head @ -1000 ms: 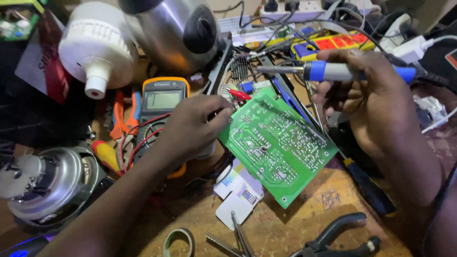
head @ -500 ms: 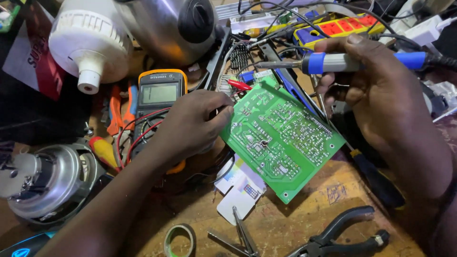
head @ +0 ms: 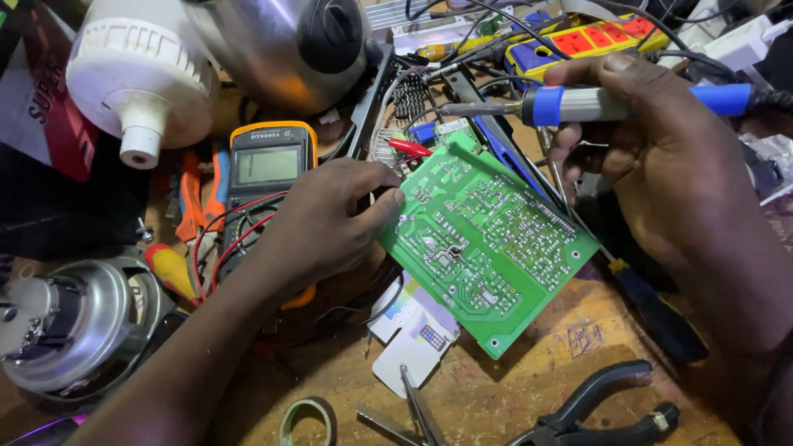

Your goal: Cleaning a circuit board with a brush and soldering components onto the PCB using a soldering iron.

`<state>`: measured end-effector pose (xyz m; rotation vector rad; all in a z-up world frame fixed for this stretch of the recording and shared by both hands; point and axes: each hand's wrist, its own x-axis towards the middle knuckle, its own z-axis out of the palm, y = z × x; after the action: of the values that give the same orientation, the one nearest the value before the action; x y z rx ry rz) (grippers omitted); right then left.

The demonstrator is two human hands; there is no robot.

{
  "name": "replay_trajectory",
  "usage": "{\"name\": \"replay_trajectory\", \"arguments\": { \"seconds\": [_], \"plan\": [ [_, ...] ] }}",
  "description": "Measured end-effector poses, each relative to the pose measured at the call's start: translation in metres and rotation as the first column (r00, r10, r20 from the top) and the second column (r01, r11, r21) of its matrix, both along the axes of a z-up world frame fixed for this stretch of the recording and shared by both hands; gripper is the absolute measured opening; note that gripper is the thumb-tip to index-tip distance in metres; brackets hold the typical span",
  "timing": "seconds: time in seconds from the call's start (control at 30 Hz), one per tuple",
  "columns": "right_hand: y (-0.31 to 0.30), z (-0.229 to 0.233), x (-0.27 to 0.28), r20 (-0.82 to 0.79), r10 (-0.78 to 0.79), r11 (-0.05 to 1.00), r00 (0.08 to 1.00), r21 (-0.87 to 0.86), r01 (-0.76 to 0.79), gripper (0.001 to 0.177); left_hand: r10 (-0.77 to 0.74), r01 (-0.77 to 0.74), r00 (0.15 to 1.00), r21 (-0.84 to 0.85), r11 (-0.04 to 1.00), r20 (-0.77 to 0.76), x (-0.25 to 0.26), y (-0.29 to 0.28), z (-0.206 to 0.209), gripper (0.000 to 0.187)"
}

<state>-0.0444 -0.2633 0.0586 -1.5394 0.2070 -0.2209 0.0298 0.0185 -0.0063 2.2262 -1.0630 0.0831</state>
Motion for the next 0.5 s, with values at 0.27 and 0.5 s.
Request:
{"name": "replay_trajectory", "arguments": {
  "seconds": [0.27, 0.5],
  "plan": [
    [-0.0009, 0.0000, -0.0018, -0.001, 0.019, 0.999, 1.000, 0.046, -0.019, 0.041, 0.013, -0.013, 1.000, 0.056, 0.998, 0.006, 0.0017, 0.0013, -0.0036, 0.018],
    [0.0011, 0.0027, -0.0043, 0.010, 0.028, 0.999, 1.000, 0.026, -0.028, 0.044, 0.014, -0.014, 1.000, 0.060, 0.998, 0.008, 0.0023, 0.0005, -0.0042, 0.017]
  ]
}}
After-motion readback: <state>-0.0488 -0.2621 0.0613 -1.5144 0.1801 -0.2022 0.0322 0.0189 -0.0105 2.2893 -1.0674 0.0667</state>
